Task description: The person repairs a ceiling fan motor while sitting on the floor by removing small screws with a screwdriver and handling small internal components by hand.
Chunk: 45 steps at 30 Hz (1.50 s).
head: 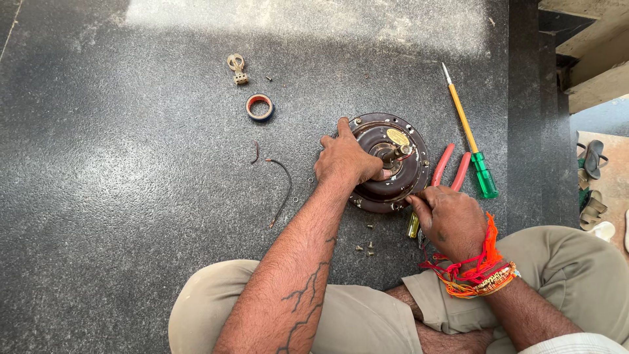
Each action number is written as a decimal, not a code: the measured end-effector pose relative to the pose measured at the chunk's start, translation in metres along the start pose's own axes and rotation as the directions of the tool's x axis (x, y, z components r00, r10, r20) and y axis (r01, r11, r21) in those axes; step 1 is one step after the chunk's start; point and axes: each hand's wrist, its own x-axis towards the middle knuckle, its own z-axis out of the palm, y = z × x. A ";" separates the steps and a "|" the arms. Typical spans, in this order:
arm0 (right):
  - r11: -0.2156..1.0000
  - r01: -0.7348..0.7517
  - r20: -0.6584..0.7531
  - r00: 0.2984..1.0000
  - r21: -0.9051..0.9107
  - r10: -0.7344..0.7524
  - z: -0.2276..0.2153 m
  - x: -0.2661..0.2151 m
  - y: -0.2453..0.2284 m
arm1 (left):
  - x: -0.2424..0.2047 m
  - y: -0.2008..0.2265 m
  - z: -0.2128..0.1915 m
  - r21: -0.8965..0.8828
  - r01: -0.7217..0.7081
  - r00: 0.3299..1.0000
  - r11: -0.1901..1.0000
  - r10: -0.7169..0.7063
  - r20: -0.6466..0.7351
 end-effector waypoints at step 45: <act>0.944 0.175 -0.213 0.970 0.279 -0.117 -0.004 0.017 0.005 | 0.001 -0.001 -0.003 -0.132 0.002 0.993 0.991 -0.018 -0.120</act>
